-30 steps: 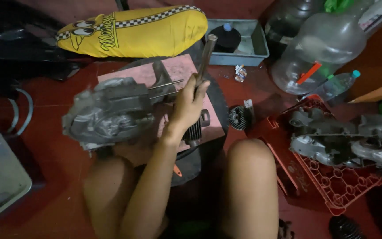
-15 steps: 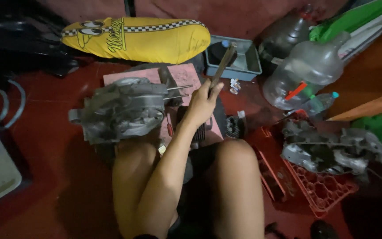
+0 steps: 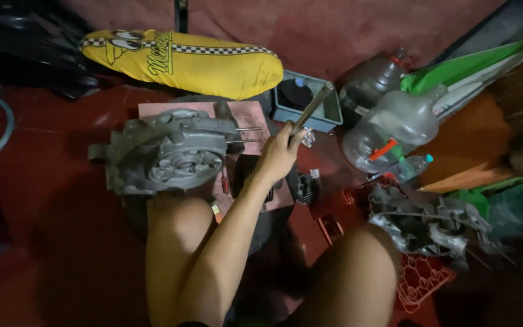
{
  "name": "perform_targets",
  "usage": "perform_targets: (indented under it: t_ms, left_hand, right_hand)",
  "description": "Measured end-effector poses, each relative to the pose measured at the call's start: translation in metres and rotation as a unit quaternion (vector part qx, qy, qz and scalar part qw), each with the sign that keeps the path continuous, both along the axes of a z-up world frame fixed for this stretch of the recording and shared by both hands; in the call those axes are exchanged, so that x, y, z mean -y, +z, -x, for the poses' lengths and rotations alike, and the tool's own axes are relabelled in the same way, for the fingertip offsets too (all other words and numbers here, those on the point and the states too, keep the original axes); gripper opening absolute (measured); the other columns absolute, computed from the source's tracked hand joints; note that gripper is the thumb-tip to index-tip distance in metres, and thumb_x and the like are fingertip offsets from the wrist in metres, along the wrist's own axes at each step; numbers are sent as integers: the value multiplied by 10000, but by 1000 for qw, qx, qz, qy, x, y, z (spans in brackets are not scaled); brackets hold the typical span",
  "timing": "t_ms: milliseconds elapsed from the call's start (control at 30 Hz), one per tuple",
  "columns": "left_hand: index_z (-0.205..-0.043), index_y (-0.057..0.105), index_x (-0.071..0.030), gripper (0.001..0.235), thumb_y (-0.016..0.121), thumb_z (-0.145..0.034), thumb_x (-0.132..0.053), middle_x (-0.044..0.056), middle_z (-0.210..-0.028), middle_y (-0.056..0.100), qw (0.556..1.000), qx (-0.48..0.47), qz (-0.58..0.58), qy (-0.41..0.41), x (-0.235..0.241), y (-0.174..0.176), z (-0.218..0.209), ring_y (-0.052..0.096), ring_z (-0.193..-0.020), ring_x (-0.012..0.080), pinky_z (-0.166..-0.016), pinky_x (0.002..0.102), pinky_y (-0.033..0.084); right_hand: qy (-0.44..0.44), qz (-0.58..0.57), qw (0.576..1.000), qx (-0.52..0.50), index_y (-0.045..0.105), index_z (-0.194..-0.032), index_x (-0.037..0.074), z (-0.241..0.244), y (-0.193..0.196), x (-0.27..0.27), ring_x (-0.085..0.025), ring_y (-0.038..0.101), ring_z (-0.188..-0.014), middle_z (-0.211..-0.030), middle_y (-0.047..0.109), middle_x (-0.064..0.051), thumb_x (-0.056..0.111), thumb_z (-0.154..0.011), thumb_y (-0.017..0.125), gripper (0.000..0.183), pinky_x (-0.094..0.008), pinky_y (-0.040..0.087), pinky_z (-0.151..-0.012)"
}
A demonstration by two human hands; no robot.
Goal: Cleaning the cooling fins and surfaces of a motorcycle cylinder block using a brush and a scraper.
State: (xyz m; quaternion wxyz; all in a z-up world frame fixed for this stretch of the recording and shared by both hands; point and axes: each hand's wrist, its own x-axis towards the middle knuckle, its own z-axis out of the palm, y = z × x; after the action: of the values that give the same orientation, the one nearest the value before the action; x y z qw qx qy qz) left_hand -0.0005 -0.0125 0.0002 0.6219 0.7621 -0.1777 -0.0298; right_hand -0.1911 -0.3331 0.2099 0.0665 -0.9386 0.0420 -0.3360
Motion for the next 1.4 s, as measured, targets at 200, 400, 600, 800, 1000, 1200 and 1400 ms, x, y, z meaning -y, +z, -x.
perform_targets:
  t_ms: [200,400,600,800,1000,1200,1400]
  left_hand:
    - [-1186,609,-71,252,558,-1012,-245,138,-899,744,990,104,90,30,14,-24,-9,731,-757,334,-643,422,534]
    - [-1203,619,-51,240,576,-994,-161,142,-861,739,987,110,105,45,12,-24,-3,717,-699,324,-601,410,525]
    - [-1020,633,-40,286,559,-1015,-316,95,-748,680,988,97,117,38,2,-8,5,623,-611,268,-589,390,490]
    - [-985,628,-49,303,537,-1034,-334,76,-649,610,990,101,90,47,3,-4,7,571,-537,254,-544,402,439]
    - [-1039,671,-5,352,546,-1019,-334,114,-690,678,978,171,83,86,12,-12,3,630,-545,287,-537,386,471]
    - [-1005,648,32,257,582,-989,-215,157,-932,783,970,198,87,107,14,-14,1,747,-737,349,-646,396,551]
    - [-744,583,-12,270,642,-934,-195,90,-582,576,967,194,104,130,19,-22,-1,474,-470,213,-482,340,420]
  right_hand:
    - [43,97,972,-209,618,-1465,97,-40,-25,-125,-468,679,-932,-1193,719,-232,0,-652,688,822,-534,514,-731]
    - [-86,172,888,-417,561,-1416,309,-33,-17,-110,-367,748,-895,-1061,787,-92,198,-649,809,814,-484,591,-780]
    - [137,-173,975,-24,517,-1419,-176,-46,-12,-76,-287,581,-858,-1070,591,-247,-47,-1224,618,255,-361,502,-746]
    - [102,-243,959,-106,463,-1493,-129,-73,10,-146,-303,614,-861,-1174,650,-261,-128,-972,618,543,-406,532,-727]
    - [202,-385,899,-60,477,-1446,-66,-100,-48,-124,-179,568,-794,-1049,624,-141,50,-1090,525,378,-269,456,-636]
    - [215,-339,914,52,566,-1352,-16,-102,-67,-85,-164,535,-1028,-1172,607,-80,-30,-1077,606,279,-297,444,-985]
    - [256,-412,875,-7,521,-1438,40,-96,-45,-94,-125,516,-816,-1004,570,-40,29,-1111,521,328,-249,456,-735]
